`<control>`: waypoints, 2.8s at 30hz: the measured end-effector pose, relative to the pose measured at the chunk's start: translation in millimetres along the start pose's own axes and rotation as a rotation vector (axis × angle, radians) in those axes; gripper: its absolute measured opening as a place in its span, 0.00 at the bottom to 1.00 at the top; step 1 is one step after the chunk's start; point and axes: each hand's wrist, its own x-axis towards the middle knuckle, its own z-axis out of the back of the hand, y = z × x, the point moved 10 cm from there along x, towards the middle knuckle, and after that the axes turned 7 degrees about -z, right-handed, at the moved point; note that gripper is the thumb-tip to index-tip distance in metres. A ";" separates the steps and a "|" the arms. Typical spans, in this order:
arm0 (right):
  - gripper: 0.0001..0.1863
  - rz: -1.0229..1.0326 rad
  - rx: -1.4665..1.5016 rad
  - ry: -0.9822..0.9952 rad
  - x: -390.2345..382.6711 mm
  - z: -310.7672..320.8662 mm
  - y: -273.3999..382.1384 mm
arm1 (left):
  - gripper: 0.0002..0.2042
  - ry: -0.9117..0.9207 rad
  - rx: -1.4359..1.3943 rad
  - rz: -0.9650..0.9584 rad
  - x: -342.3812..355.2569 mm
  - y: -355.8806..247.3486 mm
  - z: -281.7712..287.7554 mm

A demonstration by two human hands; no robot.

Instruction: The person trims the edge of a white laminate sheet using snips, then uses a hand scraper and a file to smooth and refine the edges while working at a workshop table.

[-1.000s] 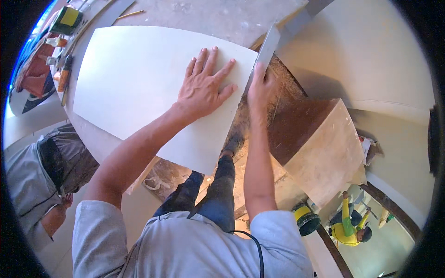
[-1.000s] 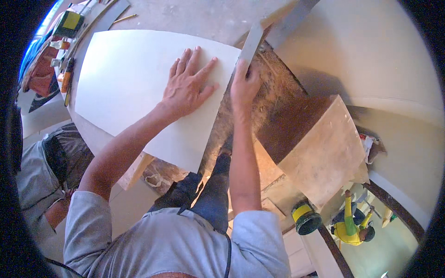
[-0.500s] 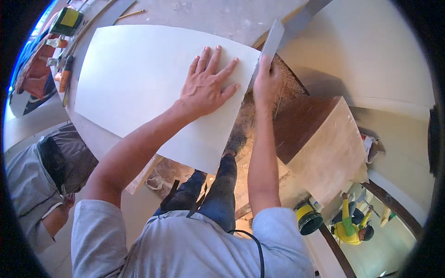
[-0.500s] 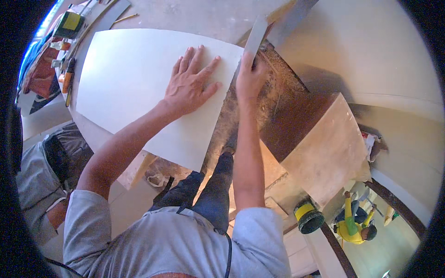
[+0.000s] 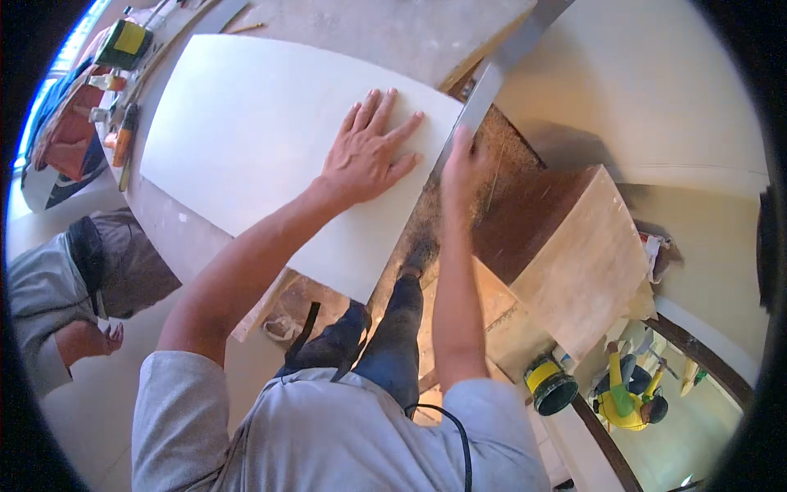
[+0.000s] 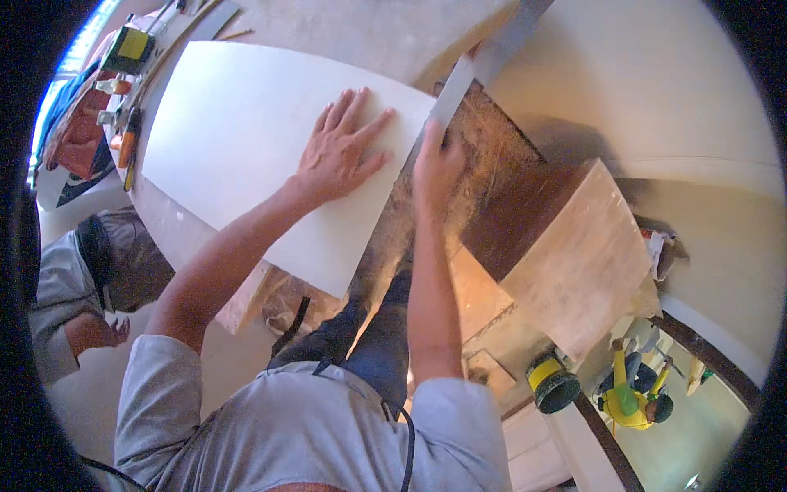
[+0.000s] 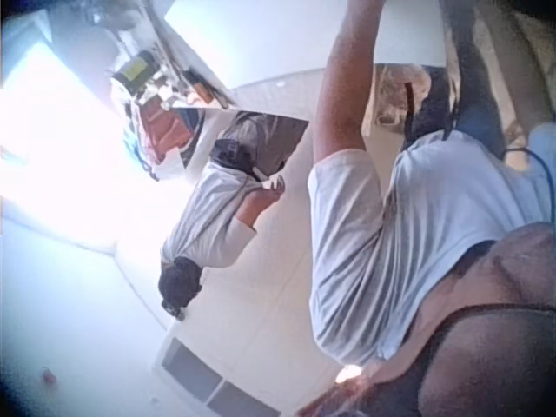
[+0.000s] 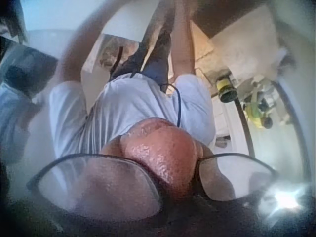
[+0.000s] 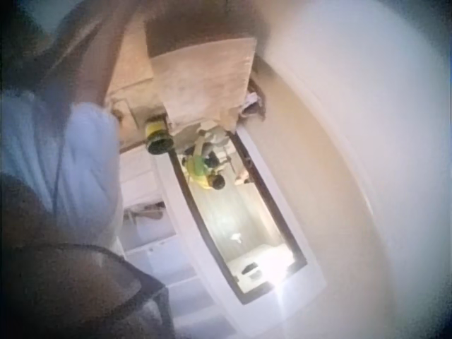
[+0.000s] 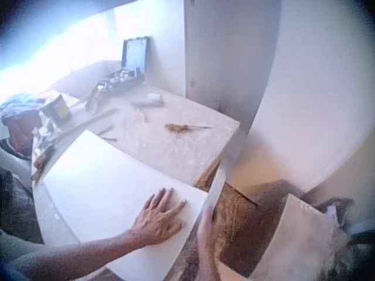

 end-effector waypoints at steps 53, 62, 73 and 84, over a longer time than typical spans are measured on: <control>0.22 -0.231 -0.059 0.059 -181.6 35.0 -74.7 | 0.33 -0.066 -0.103 0.025 -10.9 0.1 -5.4; 0.22 -0.218 0.033 0.119 -171.2 25.7 -59.2 | 0.33 -0.067 -0.104 0.025 -13.2 -4.1 7.6; 0.19 -0.212 -0.020 0.111 -264.1 42.3 -62.5 | 0.32 -0.089 -0.087 0.021 -15.3 -3.7 8.3; 0.19 -0.209 -0.028 0.182 -331.2 56.7 -70.3 | 0.33 -0.093 -0.096 0.041 -16.2 -0.7 11.8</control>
